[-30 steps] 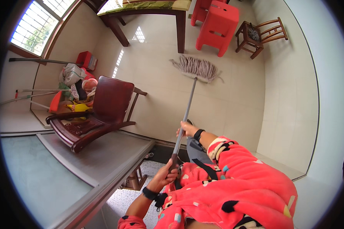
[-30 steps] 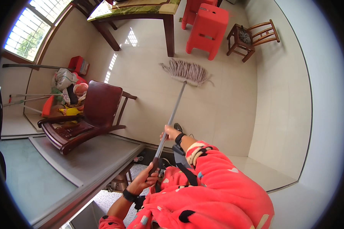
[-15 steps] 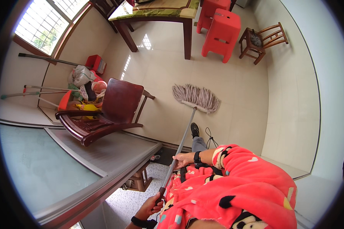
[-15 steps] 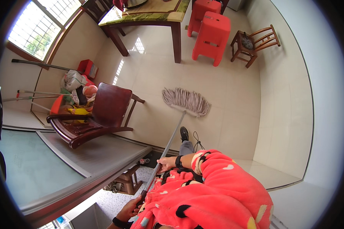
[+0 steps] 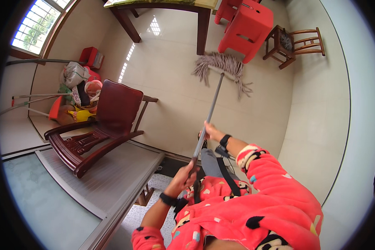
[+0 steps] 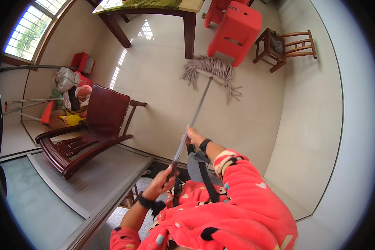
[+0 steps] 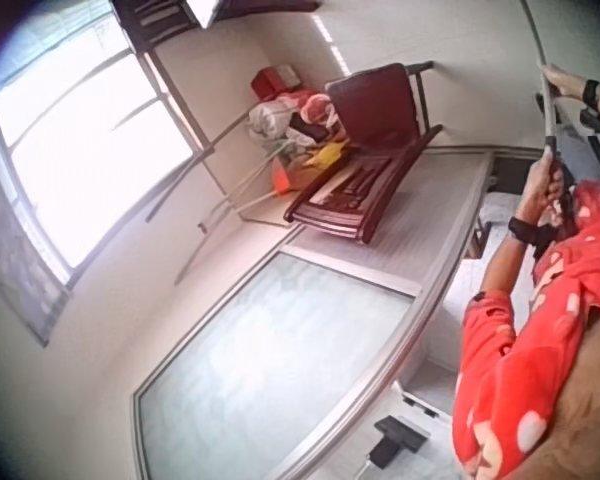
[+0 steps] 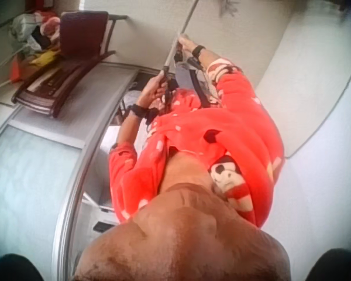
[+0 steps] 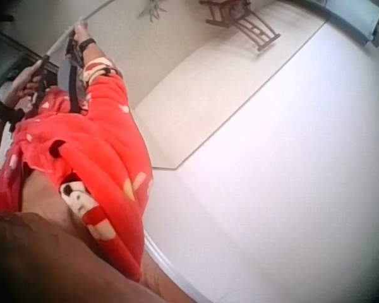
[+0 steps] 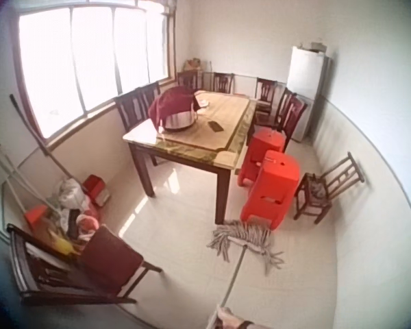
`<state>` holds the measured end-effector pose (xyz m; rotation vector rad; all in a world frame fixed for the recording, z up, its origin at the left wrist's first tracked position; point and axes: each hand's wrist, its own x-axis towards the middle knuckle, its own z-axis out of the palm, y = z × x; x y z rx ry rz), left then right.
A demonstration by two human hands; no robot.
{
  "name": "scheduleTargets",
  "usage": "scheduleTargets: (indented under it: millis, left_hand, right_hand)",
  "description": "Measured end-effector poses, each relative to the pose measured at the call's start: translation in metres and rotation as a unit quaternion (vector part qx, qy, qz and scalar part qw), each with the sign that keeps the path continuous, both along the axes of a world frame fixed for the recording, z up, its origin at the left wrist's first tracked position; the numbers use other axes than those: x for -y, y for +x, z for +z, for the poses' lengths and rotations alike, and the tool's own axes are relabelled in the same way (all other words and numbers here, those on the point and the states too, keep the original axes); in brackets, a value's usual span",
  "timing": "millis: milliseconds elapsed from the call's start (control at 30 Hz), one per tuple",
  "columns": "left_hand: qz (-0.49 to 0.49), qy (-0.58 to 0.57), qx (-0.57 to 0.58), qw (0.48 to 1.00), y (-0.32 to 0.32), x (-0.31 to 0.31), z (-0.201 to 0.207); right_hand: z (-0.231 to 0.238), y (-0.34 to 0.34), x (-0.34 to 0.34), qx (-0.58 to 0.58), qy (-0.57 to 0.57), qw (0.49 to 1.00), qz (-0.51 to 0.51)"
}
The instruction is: The person mops the tiled floor using a string mop, moving around red plastic stools and a wooden chair. They briefly reposition the wooden chair to access the area underneath before continuing to mop the remaining floor space.
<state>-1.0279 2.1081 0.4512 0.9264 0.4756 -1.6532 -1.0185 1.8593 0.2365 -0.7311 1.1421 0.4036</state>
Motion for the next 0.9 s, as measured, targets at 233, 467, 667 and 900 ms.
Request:
scheduleTargets:
  millis: [233,467,667,900]
  left_hand:
    - [0.087,-0.053,-0.07,0.992,0.022,0.116,-0.032]
    - [0.116,-0.01,-0.1,0.988,-0.007,0.022,-0.009]
    - [0.122,0.0,-0.126,0.984,-0.066,-0.099,0.032]
    - [0.084,0.083,-0.074,0.99,-0.131,-0.235,0.108]
  right_hand:
    - [0.033,0.045,0.092,-0.024,-0.223,0.974,0.011]
    - [0.025,0.023,0.009,0.011,-0.142,0.982,0.121]
    - [0.034,-0.018,-0.111,0.012,-0.148,0.957,0.249]
    - [0.044,-0.106,-0.241,0.163,0.047,0.956,0.239]
